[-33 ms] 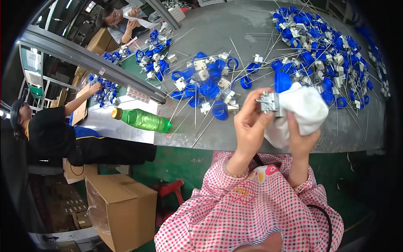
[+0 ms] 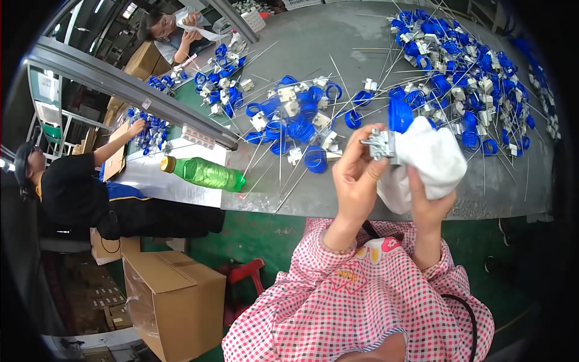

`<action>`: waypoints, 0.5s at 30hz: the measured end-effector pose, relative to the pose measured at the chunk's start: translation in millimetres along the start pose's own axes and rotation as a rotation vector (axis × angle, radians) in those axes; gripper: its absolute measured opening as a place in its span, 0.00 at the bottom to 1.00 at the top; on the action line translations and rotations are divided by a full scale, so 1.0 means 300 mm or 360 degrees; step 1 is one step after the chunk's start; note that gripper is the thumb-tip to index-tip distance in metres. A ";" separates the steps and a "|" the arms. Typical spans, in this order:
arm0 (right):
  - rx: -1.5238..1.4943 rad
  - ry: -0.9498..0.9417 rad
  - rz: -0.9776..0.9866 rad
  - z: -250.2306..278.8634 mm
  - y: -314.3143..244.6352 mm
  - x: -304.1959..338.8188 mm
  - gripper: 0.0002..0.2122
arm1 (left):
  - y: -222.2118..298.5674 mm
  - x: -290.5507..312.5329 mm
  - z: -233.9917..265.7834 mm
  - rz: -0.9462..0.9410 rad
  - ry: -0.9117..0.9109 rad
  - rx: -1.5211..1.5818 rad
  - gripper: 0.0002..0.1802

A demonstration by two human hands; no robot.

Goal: Assembling and cleaning small electronic components at a factory workbench using a cloth and coiled wire.

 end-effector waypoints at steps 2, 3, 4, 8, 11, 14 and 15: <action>0.0107 -0.0089 0.0415 -0.011 -0.017 0.005 0.19 | 0.003 -0.004 0.006 0.0016 0.0010 0.0008 0.24; 0.0105 -0.0089 0.0414 -0.005 -0.014 -0.008 0.19 | 0.003 -0.001 0.008 0.0038 0.0026 0.0023 0.22; 0.0061 -0.0101 0.0176 0.003 -0.004 -0.021 0.21 | 0.005 0.007 -0.002 -0.0001 0.0007 0.0009 0.22; 0.0008 -0.0190 0.0023 -0.003 0.001 -0.006 0.22 | 0.008 0.000 -0.004 -0.0024 0.0074 -0.0006 0.22; 0.0135 -0.0312 0.0338 0.002 0.011 0.011 0.23 | 0.018 -0.032 -0.011 -0.0067 0.0128 0.0063 0.22; 0.0183 -0.0341 0.0448 -0.027 -0.014 0.009 0.14 | 0.043 -0.032 -0.016 -0.0113 0.0071 -0.0031 0.24; 0.0205 -0.0320 0.0431 -0.028 -0.024 0.007 0.14 | 0.048 -0.030 -0.014 -0.0133 0.0068 -0.0023 0.24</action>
Point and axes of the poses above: each hand's wrist, its own x-axis away from the middle knuckle, its own z-axis out of the back of the hand, y = z × x, the point moved 2 cm from there along -x, towards the middle knuckle, and after that the axes turned 10 degrees about -z, right-handed, at the moved point
